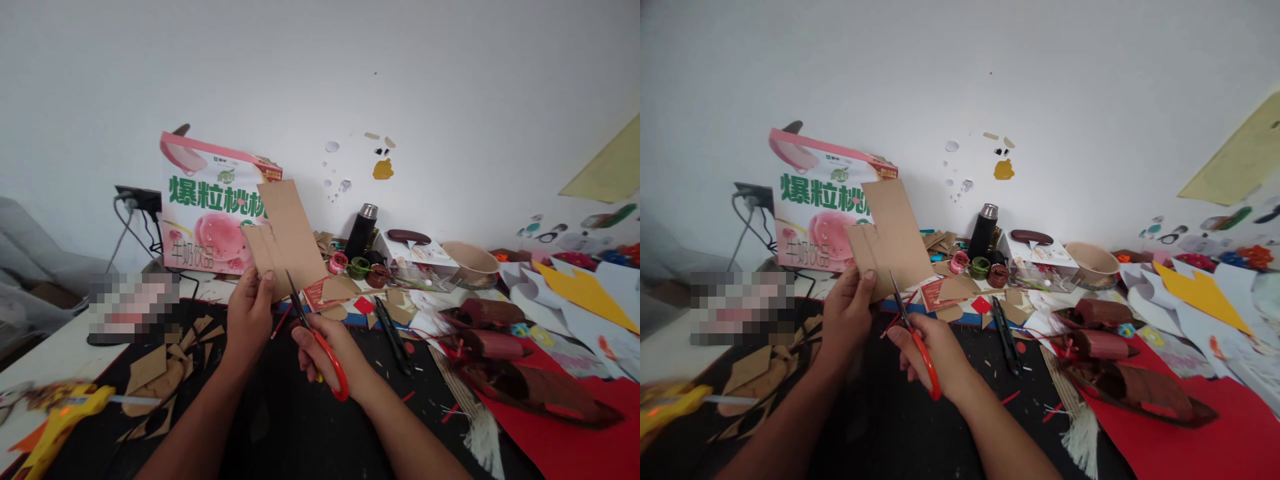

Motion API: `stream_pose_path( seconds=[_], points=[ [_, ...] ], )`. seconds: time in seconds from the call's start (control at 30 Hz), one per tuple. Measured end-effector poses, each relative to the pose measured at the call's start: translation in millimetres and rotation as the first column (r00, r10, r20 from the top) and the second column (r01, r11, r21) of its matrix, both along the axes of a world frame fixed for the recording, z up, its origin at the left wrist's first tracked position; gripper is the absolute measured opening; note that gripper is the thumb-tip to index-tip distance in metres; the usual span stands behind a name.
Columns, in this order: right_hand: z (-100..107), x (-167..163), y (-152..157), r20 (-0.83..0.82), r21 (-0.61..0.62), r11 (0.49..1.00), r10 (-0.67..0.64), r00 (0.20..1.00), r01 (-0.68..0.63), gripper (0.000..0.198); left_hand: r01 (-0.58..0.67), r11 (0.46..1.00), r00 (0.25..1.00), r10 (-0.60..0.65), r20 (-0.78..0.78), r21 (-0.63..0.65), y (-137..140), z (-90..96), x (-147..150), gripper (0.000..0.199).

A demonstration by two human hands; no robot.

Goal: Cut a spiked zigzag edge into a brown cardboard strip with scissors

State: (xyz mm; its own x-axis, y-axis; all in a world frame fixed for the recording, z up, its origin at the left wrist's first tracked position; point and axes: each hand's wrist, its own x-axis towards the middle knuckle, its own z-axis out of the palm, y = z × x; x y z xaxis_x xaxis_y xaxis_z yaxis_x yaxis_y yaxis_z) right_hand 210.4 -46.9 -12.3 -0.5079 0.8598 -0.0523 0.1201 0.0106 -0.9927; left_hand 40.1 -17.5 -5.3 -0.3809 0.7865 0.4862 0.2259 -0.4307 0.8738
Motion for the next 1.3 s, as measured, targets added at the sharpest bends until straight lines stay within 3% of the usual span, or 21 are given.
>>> stream_pose_path(
  seconds=[0.6, 0.93, 1.13, 1.3],
  points=[
    [2, -1, 0, 0.047, -0.031, 0.999, -0.043, 0.998, 0.045, 0.047, 0.003, 1.000, 1.000, -0.003, -0.005, -0.026, 2, -2.8, 1, 0.037],
    [-14, -1, 3, 0.062, -0.009, 0.998, -0.065, 0.996, 0.066, 0.048, -0.040, 0.998, 0.997, 0.036, -0.074, -0.044, 2, 0.9, 4, 0.035],
    [0, -1, 0, 0.100, 0.036, 0.997, -0.067, 0.993, 0.064, 0.046, -0.036, 0.996, 0.997, 0.029, -0.078, -0.080, 3, -0.4, 3, 0.036],
    [8, -3, -2, 0.104, 0.002, 0.997, -0.073, 0.992, 0.073, 0.045, -0.026, 0.996, 0.998, 0.021, -0.061, -0.081, 2, 0.5, 4, 0.035]
  ],
)
